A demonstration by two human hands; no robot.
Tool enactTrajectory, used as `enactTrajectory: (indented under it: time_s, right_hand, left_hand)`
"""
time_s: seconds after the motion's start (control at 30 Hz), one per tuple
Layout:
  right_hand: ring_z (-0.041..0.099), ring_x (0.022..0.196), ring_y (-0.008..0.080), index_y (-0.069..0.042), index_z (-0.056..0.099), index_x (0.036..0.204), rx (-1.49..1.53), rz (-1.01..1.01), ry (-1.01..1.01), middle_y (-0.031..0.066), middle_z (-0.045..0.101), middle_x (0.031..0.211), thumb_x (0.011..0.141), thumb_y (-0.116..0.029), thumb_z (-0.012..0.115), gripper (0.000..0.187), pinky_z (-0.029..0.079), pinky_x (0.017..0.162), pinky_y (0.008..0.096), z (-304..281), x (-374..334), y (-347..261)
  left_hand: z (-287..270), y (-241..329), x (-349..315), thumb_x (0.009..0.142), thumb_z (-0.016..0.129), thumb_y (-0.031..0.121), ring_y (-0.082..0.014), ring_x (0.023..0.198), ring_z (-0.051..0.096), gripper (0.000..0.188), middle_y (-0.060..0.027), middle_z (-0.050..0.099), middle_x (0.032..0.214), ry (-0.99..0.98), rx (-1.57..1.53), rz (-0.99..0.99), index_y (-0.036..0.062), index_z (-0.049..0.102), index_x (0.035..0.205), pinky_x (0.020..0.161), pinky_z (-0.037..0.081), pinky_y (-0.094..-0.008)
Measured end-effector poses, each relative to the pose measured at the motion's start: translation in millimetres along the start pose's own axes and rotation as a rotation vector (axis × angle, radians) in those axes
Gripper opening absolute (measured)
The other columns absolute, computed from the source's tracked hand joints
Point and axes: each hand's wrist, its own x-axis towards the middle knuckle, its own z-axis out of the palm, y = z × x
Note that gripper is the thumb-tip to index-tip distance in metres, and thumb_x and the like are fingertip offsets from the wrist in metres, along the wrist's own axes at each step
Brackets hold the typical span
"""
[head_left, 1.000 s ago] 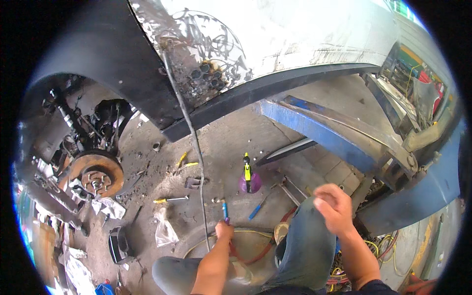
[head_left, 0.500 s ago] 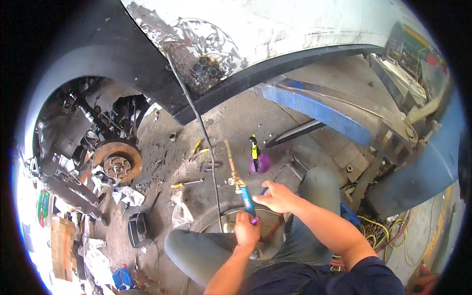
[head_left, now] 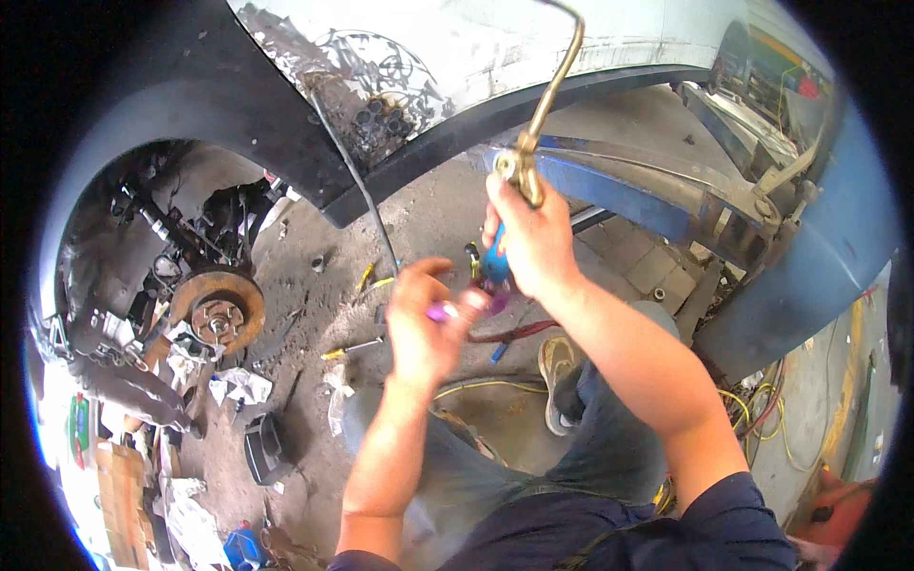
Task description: The person welds a damaged section of a car's wheel arch using a welding torch, then hammers the area to shape it. They repeat the welding and hammering process multiple times to repair the metal.
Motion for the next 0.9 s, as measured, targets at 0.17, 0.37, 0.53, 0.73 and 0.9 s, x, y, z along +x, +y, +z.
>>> enactTrajectory:
  time_s: [0.17,0.37,0.53,0.73,0.9]
  right_hand:
    - [0.054,0.058,0.0082,-0.008,0.054,0.1,-0.263,-0.004,0.057,-0.0001,0.058,0.071,0.094,-0.014,0.064,0.013,0.042,0.05,0.0249,-1,-3,32]
    - [0.058,0.074,0.0123,-0.004,0.051,0.113,-0.256,0.148,-0.108,0.0057,0.059,0.085,0.094,-0.015,0.062,0.025,0.049,0.064,0.0293,-30,-48,115]
    - [0.054,0.105,0.0163,0.0,0.046,0.126,-0.195,0.101,-0.2,0.0098,0.056,0.114,0.096,-0.014,0.057,0.035,0.043,0.093,0.0318,-36,-55,141]
    - [0.056,0.097,0.0122,-0.001,0.05,0.121,-0.127,0.143,0.018,0.0057,0.062,0.104,0.1,-0.027,0.055,0.034,0.045,0.086,0.0285,-32,-55,158]
    - [0.057,0.093,0.0107,0.0,0.055,0.116,-0.199,0.093,0.028,0.0045,0.063,0.1,0.098,-0.031,0.06,0.036,0.047,0.081,0.0274,-45,-56,149]
  left_hand:
    - [-6,-9,50,0.099,0.06,0.018,-0.0104,0.074,0.06,0.018,-0.0053,0.067,0.087,0.01,-0.444,-0.402,0.0015,0.059,0.094,0.068,0.05,-0.0263]
    - [43,-25,34,0.082,0.08,0.027,-0.0142,0.07,0.061,0.037,-0.0097,0.065,0.077,-0.175,-0.059,-0.385,0.0029,0.062,0.105,0.066,0.051,-0.0313]
    - [46,-46,21,0.087,0.073,0.024,-0.0352,0.077,0.068,0.031,-0.0163,0.068,0.086,-0.071,0.077,-0.212,0.0042,0.061,0.108,0.069,0.053,-0.041]
    - [60,-51,18,0.089,0.068,0.018,-0.04,0.084,0.064,0.03,-0.0195,0.064,0.096,-0.294,0.165,-0.18,0.0034,0.056,0.112,0.073,0.052,-0.0462]
    - [72,-45,12,0.087,0.068,0.015,-0.0418,0.084,0.064,0.034,-0.0202,0.065,0.096,-0.279,0.164,-0.136,0.0014,0.053,0.114,0.072,0.053,-0.0474]
